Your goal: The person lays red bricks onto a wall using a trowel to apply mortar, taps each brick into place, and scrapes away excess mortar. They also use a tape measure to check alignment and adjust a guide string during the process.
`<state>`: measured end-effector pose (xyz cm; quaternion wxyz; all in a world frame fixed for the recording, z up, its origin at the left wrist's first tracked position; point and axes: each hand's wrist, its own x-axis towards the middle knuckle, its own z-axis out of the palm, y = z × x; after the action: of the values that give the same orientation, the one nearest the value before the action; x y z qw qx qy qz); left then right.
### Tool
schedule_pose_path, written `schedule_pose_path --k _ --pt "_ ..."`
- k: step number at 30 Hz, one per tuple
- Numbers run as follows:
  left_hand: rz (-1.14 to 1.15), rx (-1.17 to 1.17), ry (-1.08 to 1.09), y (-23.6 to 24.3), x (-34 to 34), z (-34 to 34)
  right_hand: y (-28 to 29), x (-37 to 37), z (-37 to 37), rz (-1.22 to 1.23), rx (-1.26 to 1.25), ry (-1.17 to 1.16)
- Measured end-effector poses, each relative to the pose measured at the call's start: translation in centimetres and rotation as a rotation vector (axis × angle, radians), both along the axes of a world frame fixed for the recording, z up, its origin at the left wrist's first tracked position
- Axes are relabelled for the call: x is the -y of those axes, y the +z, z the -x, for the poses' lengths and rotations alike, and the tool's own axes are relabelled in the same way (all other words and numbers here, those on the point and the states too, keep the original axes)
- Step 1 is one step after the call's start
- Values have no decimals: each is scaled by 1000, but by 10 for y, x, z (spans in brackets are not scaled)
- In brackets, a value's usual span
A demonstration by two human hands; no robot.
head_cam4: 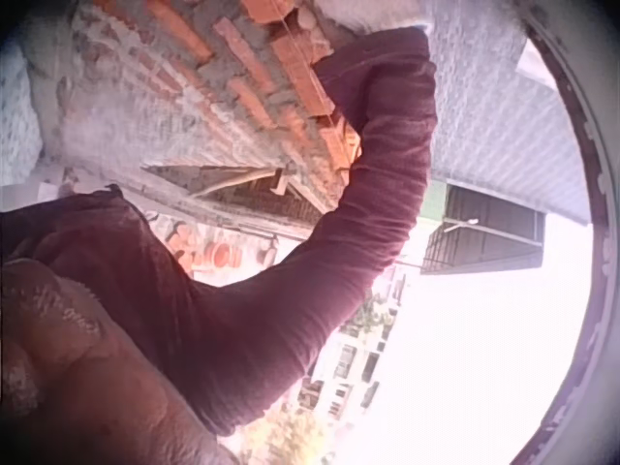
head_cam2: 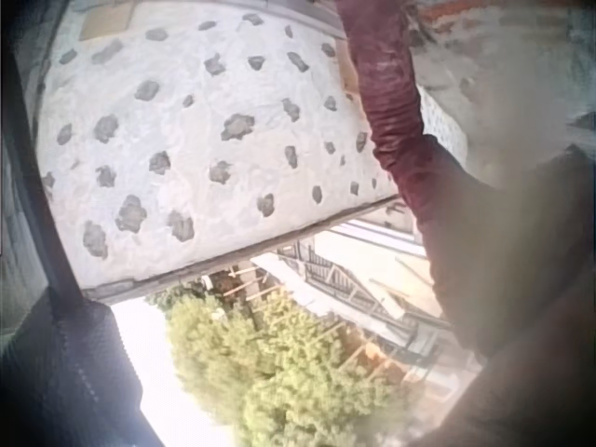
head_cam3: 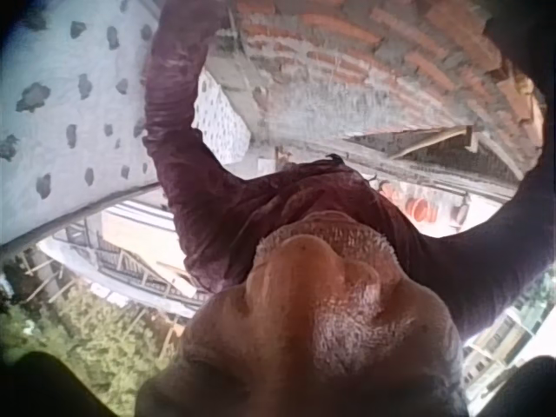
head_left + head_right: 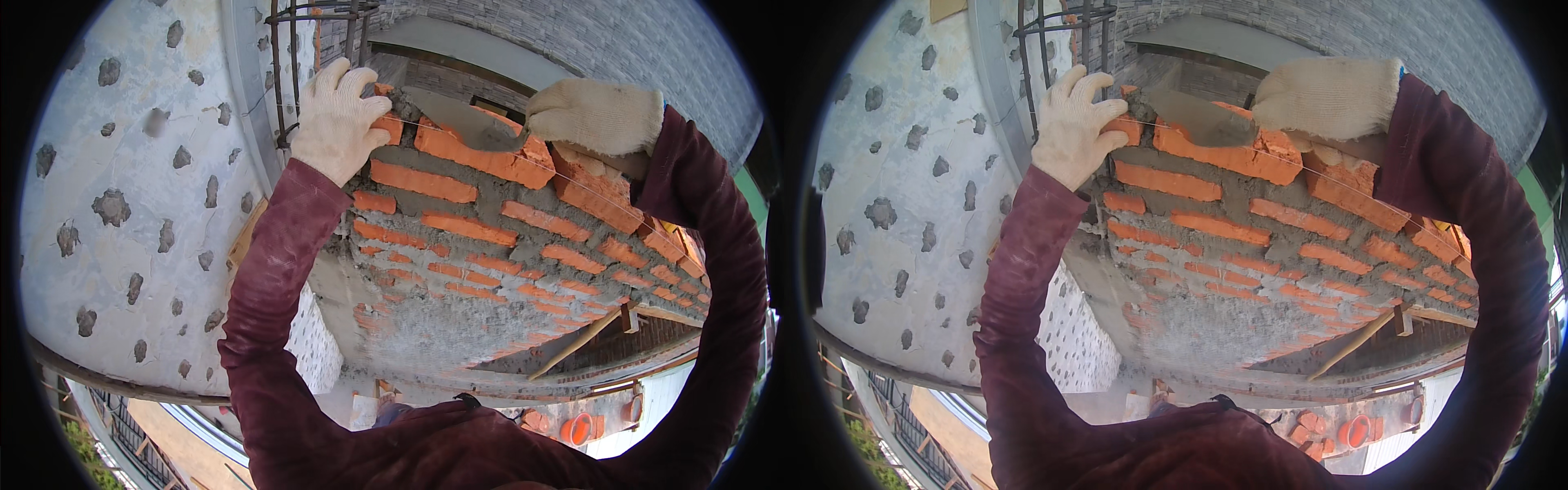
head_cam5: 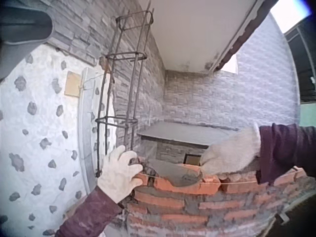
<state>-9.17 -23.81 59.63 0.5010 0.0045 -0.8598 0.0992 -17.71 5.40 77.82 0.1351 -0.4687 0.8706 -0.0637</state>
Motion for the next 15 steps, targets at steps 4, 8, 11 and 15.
schedule_pose_path --k 4,8,11,15 --pt "13 -14 -18 5 -4 8 7 -30 46 49 -629 785" --pt "-10 22 4 0 5 -3 29 -8 -10 -104 -539 307" --pt "-7 -10 -32 4 -3 9 34 -13 8 -30 -612 302" --pt "-44 15 -59 6 -2 2 39 8 45 -219 -850 606"
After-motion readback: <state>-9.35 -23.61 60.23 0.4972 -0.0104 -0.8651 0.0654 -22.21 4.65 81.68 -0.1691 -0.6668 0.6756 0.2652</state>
